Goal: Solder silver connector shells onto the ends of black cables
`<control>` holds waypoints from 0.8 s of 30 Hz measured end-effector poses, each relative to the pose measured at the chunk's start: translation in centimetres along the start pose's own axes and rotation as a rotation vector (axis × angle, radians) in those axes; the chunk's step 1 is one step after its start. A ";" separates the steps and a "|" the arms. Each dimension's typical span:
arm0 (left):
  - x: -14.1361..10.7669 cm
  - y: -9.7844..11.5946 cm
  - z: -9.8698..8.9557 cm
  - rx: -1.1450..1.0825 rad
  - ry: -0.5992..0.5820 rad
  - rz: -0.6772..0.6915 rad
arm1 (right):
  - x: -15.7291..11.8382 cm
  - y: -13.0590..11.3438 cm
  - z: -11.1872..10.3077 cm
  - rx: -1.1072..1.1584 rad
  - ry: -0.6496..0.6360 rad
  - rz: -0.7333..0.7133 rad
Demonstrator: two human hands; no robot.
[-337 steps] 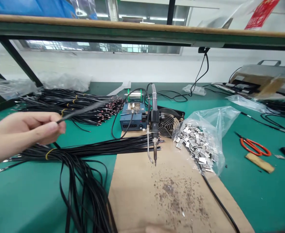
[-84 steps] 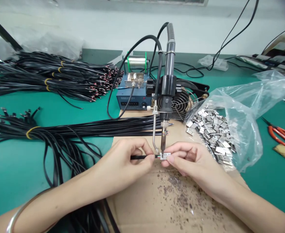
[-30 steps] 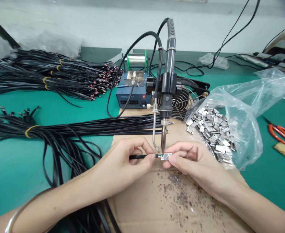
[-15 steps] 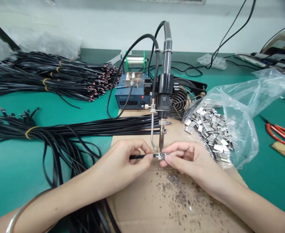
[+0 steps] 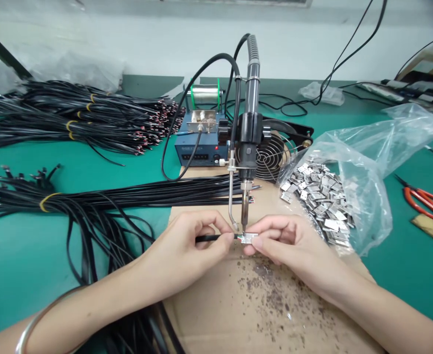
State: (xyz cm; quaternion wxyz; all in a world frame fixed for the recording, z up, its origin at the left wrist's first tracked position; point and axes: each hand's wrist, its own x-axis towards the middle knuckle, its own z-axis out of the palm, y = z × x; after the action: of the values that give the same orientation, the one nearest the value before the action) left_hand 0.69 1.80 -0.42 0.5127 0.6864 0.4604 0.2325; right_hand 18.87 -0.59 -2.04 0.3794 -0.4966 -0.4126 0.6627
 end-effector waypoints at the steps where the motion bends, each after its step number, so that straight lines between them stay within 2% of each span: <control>1: 0.0 0.1 0.0 -0.006 0.001 -0.002 | 0.0 0.0 0.0 0.010 -0.008 0.003; 7: -0.1 0.2 0.0 0.004 -0.002 0.006 | -0.2 0.0 -0.1 0.037 -0.020 0.015; 14: -0.2 0.3 0.0 0.005 -0.006 -0.029 | -0.3 -0.2 0.1 0.012 -0.016 0.024; 20: -0.1 0.2 0.0 0.091 -0.032 -0.061 | 0.1 -0.1 0.3 -0.041 0.031 0.044; 24: -0.1 0.1 -0.1 0.097 -0.053 -0.088 | 0.2 0.2 0.1 -0.047 0.011 0.022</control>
State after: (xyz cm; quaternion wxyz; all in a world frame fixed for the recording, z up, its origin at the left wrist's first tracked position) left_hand 0.65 1.74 -0.29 0.5005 0.6954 0.4873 0.1689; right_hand 18.67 -0.46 -2.24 0.3627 -0.5134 -0.4204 0.6543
